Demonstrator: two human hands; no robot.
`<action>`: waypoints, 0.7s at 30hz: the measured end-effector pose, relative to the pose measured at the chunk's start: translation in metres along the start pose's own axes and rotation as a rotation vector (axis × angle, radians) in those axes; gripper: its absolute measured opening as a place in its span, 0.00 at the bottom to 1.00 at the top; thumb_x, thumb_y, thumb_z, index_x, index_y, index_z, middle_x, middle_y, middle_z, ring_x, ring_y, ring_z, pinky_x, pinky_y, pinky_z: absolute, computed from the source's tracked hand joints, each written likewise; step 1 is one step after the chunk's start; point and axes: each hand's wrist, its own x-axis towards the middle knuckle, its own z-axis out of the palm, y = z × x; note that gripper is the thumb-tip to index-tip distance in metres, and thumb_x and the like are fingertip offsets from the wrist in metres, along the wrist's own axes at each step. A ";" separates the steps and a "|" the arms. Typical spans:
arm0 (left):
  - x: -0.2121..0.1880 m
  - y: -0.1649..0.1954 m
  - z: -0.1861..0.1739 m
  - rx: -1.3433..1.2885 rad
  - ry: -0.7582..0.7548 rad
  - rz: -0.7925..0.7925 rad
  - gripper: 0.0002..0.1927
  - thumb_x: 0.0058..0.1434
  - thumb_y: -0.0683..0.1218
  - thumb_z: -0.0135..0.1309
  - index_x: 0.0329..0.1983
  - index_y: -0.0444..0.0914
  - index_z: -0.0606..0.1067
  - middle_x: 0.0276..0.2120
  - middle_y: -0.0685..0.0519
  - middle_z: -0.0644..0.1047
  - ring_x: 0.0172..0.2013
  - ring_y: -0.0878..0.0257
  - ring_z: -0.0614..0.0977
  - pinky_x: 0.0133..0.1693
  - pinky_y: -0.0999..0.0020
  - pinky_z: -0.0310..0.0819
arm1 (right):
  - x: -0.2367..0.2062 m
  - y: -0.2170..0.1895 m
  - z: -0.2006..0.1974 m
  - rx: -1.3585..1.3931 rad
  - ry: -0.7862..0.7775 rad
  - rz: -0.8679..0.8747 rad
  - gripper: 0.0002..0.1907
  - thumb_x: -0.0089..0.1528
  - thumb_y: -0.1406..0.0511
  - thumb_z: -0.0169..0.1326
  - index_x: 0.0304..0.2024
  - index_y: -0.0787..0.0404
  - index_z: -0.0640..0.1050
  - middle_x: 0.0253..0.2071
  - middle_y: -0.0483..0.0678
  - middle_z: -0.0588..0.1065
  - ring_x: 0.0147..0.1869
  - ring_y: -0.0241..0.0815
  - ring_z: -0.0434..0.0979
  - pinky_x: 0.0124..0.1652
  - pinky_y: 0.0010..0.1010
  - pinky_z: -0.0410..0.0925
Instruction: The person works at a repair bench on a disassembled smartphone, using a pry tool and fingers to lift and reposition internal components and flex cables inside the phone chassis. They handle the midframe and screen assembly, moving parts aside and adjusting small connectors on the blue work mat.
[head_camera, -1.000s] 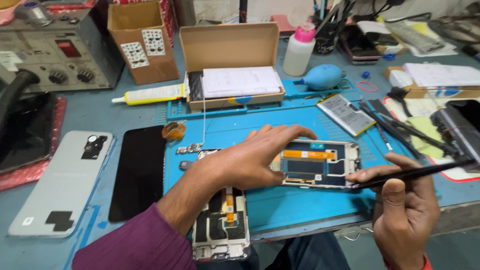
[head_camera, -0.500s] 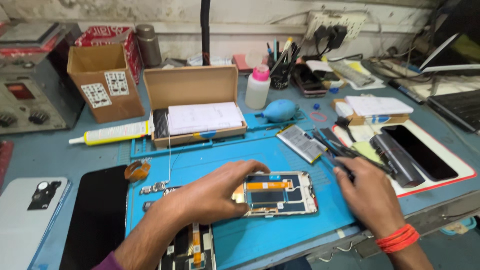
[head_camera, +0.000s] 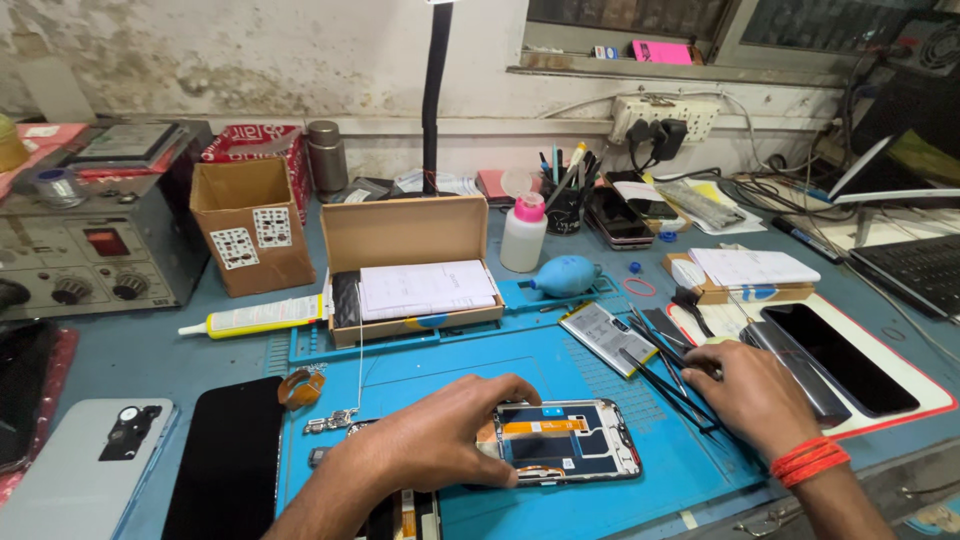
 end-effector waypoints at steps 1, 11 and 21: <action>0.000 -0.001 0.000 0.020 -0.003 0.008 0.41 0.47 0.52 0.67 0.66 0.50 0.67 0.52 0.47 0.72 0.56 0.51 0.74 0.57 0.59 0.69 | 0.004 0.001 -0.001 0.008 -0.033 0.020 0.17 0.57 0.55 0.62 0.45 0.53 0.86 0.45 0.51 0.84 0.49 0.53 0.84 0.51 0.42 0.74; 0.002 -0.025 0.006 0.173 0.063 0.205 0.43 0.42 0.52 0.70 0.64 0.48 0.69 0.54 0.47 0.72 0.60 0.48 0.69 0.58 0.53 0.62 | -0.012 0.011 -0.013 0.425 0.199 -0.137 0.31 0.64 0.63 0.58 0.71 0.57 0.71 0.36 0.56 0.80 0.34 0.48 0.80 0.35 0.37 0.71; 0.009 -0.042 0.007 0.069 0.088 0.222 0.39 0.44 0.49 0.68 0.62 0.46 0.69 0.52 0.46 0.75 0.60 0.48 0.71 0.57 0.52 0.69 | -0.079 -0.039 0.035 1.239 0.093 -0.145 0.13 0.70 0.71 0.49 0.57 0.68 0.73 0.49 0.60 0.79 0.46 0.47 0.81 0.37 0.33 0.75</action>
